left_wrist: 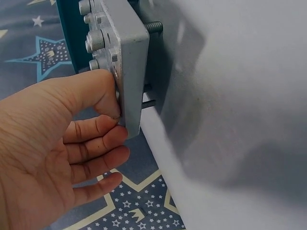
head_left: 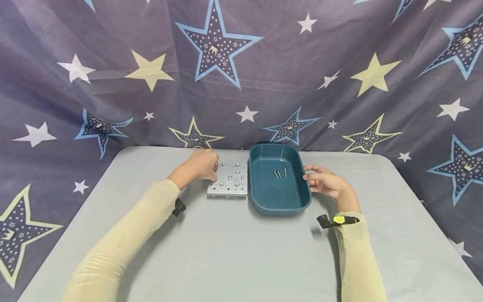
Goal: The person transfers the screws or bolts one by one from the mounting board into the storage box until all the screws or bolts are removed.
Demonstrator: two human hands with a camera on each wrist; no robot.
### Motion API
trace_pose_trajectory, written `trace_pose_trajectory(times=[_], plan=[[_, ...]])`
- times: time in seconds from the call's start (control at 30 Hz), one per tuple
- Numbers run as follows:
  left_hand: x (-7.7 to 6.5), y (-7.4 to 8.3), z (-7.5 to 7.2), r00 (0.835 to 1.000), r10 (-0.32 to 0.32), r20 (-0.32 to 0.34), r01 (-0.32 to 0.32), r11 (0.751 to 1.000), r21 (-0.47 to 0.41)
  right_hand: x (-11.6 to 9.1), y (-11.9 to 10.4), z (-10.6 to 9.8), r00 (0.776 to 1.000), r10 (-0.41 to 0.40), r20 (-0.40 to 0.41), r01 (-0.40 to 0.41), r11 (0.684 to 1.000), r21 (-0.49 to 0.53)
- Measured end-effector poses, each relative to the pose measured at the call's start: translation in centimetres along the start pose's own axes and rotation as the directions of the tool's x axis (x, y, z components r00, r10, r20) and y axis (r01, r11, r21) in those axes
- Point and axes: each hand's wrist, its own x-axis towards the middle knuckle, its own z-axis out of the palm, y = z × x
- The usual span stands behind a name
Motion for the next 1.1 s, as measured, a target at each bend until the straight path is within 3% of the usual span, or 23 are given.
trace_pose_trajectory(times=[0.43, 1.1], plan=[[-0.21, 0.01, -0.04, 1.000, -0.004, -0.005, 0.004, 1.000, -0.018, 0.10, 0.24, -0.14, 0.999, -0.016, 0.035, 0.016, 1.000, 0.020], [-0.43, -0.22, -0.02, 1.000, -0.031, 0.002, 0.031, 0.997, -0.073, 0.11, 0.49, -0.24, 1.000, -0.006, 0.023, 0.006, 1.000, 0.010]])
